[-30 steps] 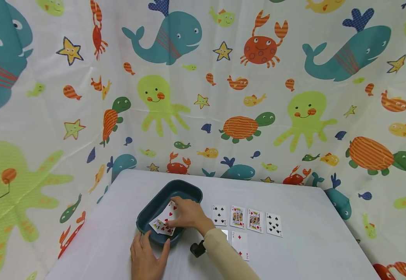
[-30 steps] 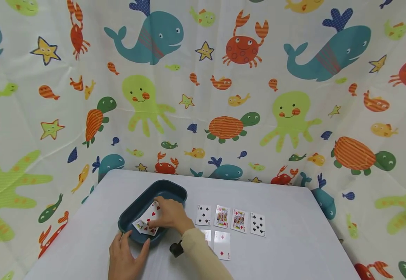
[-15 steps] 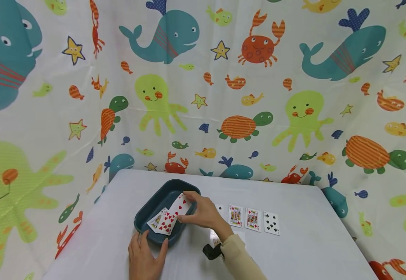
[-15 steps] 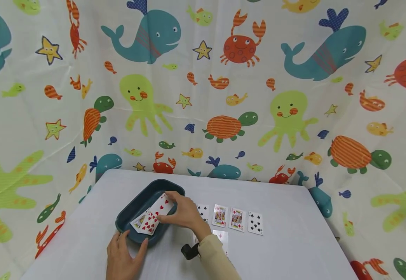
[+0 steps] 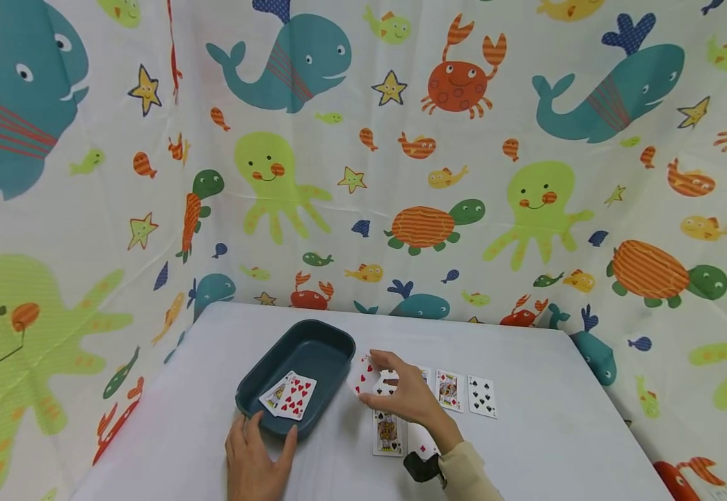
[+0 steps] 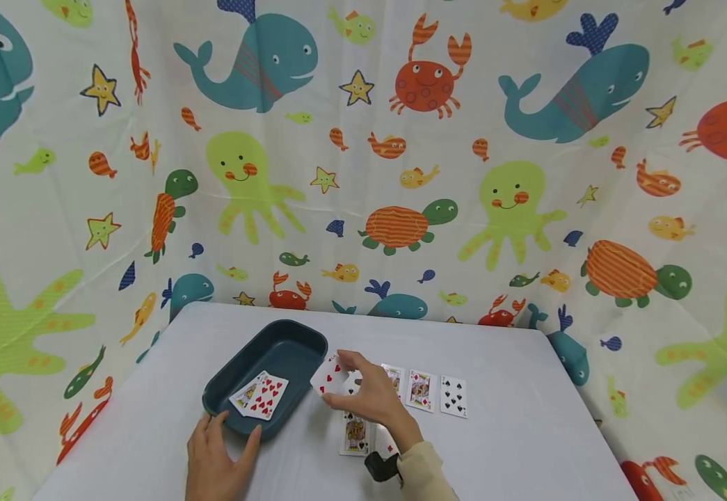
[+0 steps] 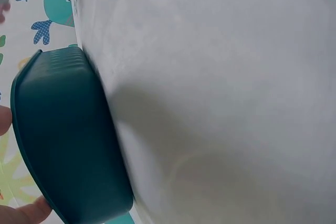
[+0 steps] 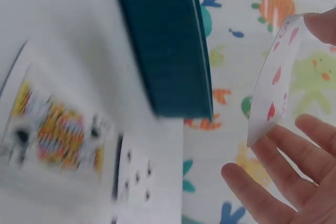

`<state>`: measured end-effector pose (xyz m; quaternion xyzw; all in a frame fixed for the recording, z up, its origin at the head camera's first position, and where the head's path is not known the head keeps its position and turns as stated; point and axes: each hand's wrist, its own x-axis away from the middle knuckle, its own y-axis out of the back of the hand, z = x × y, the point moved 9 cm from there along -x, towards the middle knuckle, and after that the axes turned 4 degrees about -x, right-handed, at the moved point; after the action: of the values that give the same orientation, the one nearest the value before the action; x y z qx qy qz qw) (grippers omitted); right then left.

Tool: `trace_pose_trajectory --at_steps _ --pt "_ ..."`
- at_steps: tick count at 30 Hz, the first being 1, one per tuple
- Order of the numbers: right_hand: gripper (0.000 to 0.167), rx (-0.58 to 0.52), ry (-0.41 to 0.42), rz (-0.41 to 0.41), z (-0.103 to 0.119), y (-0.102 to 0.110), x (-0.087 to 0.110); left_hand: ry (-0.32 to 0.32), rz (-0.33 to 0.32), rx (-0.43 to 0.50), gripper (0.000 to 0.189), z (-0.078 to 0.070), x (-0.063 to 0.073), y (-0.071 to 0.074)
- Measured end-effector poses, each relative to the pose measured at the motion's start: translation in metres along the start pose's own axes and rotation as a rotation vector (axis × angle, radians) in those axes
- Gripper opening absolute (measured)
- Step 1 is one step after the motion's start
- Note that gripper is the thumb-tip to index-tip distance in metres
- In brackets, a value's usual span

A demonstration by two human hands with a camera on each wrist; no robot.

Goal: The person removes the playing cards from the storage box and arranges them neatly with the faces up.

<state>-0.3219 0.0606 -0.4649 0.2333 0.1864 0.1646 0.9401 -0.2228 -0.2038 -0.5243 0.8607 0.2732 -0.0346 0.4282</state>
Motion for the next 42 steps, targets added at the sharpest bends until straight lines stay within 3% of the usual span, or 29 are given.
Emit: trace_pose_trajectory --at_steps 16,24,30,39,42 --pt "0.076 0.015 -0.134 -0.176 -0.056 0.065 0.056 0.016 0.048 0.004 0.077 0.004 -0.012 -0.007" --pt "0.078 0.072 -0.241 -0.189 -0.078 0.084 0.085 0.014 0.044 -0.009 0.077 0.006 -0.011 -0.009" --pt "0.080 0.205 -0.287 -0.120 -0.090 0.093 0.103 -0.004 0.030 -0.010 0.077 0.006 -0.011 -0.008" --pt "0.081 0.561 -0.219 0.068 -0.089 0.094 0.113 -0.006 0.029 -0.005 0.076 0.004 -0.011 -0.006" --pt "0.079 0.623 -0.184 0.137 -0.091 0.091 0.113 0.001 0.036 -0.010 0.076 0.003 -0.010 -0.006"
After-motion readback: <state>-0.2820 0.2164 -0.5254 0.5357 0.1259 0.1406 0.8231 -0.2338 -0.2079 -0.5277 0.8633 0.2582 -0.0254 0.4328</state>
